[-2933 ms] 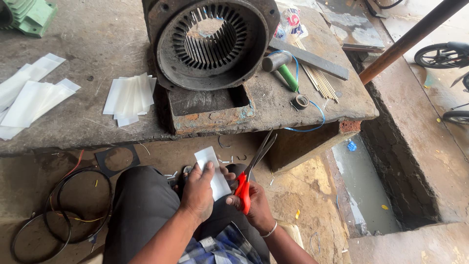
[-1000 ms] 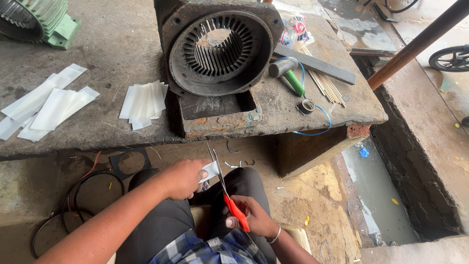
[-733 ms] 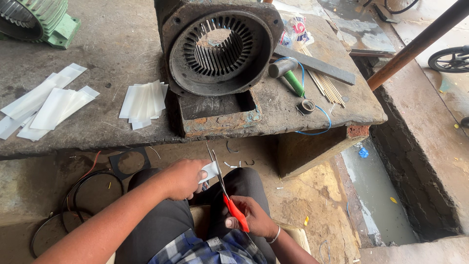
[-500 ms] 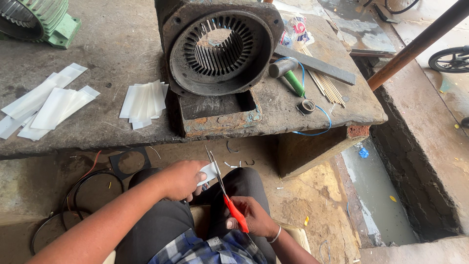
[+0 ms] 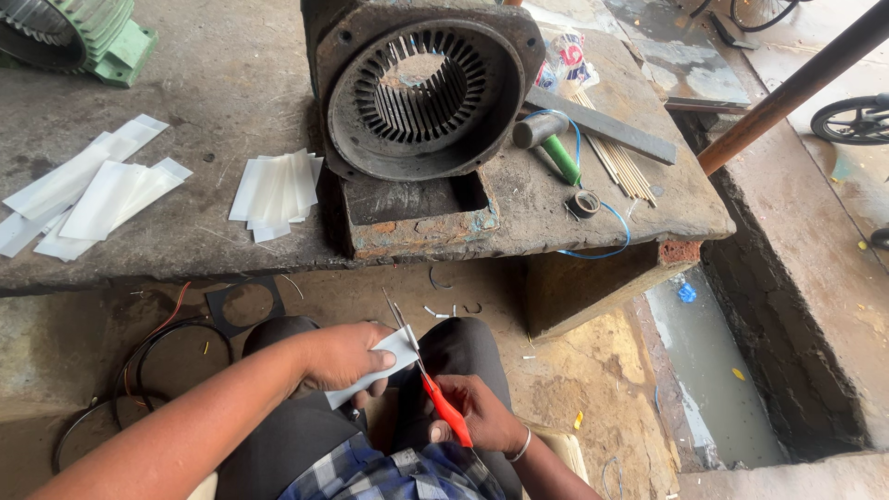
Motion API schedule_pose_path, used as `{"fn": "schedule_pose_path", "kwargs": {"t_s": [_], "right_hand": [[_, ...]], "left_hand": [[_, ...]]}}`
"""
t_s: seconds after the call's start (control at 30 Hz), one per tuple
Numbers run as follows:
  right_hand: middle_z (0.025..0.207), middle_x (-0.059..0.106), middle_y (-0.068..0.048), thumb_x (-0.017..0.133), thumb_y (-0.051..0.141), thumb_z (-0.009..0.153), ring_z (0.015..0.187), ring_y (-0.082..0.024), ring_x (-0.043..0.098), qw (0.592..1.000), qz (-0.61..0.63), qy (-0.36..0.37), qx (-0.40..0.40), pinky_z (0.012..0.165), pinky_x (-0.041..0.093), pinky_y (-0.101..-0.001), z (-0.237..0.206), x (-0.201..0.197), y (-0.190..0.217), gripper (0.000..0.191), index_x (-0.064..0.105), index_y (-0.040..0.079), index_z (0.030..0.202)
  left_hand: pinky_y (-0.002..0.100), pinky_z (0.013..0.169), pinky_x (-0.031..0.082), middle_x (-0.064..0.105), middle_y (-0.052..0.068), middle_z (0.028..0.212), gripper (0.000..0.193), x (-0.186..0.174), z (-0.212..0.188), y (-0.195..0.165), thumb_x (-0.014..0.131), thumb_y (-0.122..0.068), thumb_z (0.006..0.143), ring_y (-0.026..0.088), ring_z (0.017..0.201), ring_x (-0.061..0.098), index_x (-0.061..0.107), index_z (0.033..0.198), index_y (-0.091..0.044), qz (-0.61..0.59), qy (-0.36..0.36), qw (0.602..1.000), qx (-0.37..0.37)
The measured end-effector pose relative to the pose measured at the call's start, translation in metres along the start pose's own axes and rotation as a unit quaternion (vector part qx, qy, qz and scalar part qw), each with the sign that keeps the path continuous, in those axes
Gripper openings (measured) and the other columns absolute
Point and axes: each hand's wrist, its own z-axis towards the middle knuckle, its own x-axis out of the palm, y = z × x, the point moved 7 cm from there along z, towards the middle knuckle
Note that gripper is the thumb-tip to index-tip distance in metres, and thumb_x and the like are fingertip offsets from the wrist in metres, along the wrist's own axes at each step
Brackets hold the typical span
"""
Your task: The person sits at a workbench and repeatedly cuts small rectangular pieces from white plastic sheets using red-handled shears. The person picks up a sheet, trims it, and places the cut piece on the bench, continuing the cycle.
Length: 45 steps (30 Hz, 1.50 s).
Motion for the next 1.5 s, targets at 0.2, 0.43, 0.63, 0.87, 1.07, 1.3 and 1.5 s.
{"fn": "schedule_pose_path", "kwargs": {"t_s": [0.2,0.43,0.63,0.87,1.07,1.3,1.5], "right_hand": [[0.075,0.058,0.005,0.095,0.041,0.075,0.066,-0.003,0.052,0.999,0.031,0.004,0.015,0.058,0.042,-0.0191,0.0,0.001,-0.005,0.055,0.064,0.001,0.096],[0.082,0.06,0.006,0.095,0.037,0.077,0.074,-0.001,0.054,0.999,0.036,0.016,-0.005,0.065,0.046,-0.0196,0.003,0.004,-0.015,0.052,0.064,0.001,0.099],[0.083,0.063,0.006,0.091,0.04,0.072,0.071,-0.001,0.054,0.999,0.037,-0.022,0.01,0.061,0.046,-0.0195,0.002,-0.007,-0.023,0.054,0.066,0.005,0.104],[0.08,0.059,0.004,0.094,0.038,0.076,0.071,-0.003,0.052,0.999,0.04,-0.015,-0.006,0.062,0.043,-0.0199,0.007,-0.017,-0.018,0.053,0.064,0.0,0.099],[0.077,0.058,0.005,0.095,0.04,0.073,0.067,-0.003,0.052,0.998,0.057,-0.016,0.032,0.059,0.042,-0.0201,0.003,-0.016,-0.022,0.057,0.064,0.001,0.101],[0.081,0.06,0.006,0.095,0.038,0.072,0.07,-0.002,0.054,0.998,0.056,-0.027,0.03,0.06,0.044,-0.0206,0.004,-0.022,-0.023,0.056,0.065,0.002,0.101],[0.078,0.059,0.004,0.095,0.039,0.072,0.068,-0.003,0.052,0.998,0.047,-0.037,0.029,0.058,0.042,-0.021,0.003,-0.026,-0.023,0.053,0.065,0.001,0.096]], "left_hand": [[0.032,0.06,0.056,0.069,0.008,0.085,0.033,0.003,0.001,0.009,0.049,-0.025,0.104,0.015,0.06,0.066,0.061,0.131,-0.009,-0.058,0.03,0.998,0.002],[0.034,0.063,0.057,0.069,0.009,0.088,0.034,0.016,0.002,0.017,0.05,-0.024,0.104,0.016,0.063,0.067,0.062,0.131,-0.007,-0.086,0.071,0.994,0.005],[0.042,0.068,0.06,0.077,0.013,0.103,0.038,-0.014,-0.021,0.021,0.053,-0.02,0.1,0.029,0.074,0.077,0.045,0.137,-0.019,-0.123,0.021,0.992,0.001],[0.042,0.092,0.053,0.072,0.019,0.121,0.055,-0.21,-0.103,-0.011,0.078,-0.029,0.085,0.032,0.105,0.071,0.063,0.135,-0.012,0.161,-0.534,0.83,0.012],[0.044,0.095,0.054,0.072,0.016,0.122,0.044,-0.272,-0.079,-0.016,0.074,-0.026,0.093,0.035,0.109,0.068,0.068,0.137,-0.025,0.151,-0.586,0.793,-0.065],[0.044,0.088,0.057,0.076,0.015,0.112,0.04,-0.323,-0.123,-0.002,0.077,-0.025,0.095,0.03,0.098,0.074,0.073,0.133,-0.016,0.147,-0.624,0.768,-0.005],[0.053,0.077,0.056,0.073,0.022,0.114,0.043,-0.376,-0.203,0.061,0.071,-0.028,0.099,0.038,0.097,0.072,0.066,0.139,-0.013,0.077,-0.646,0.756,-0.068]]}}
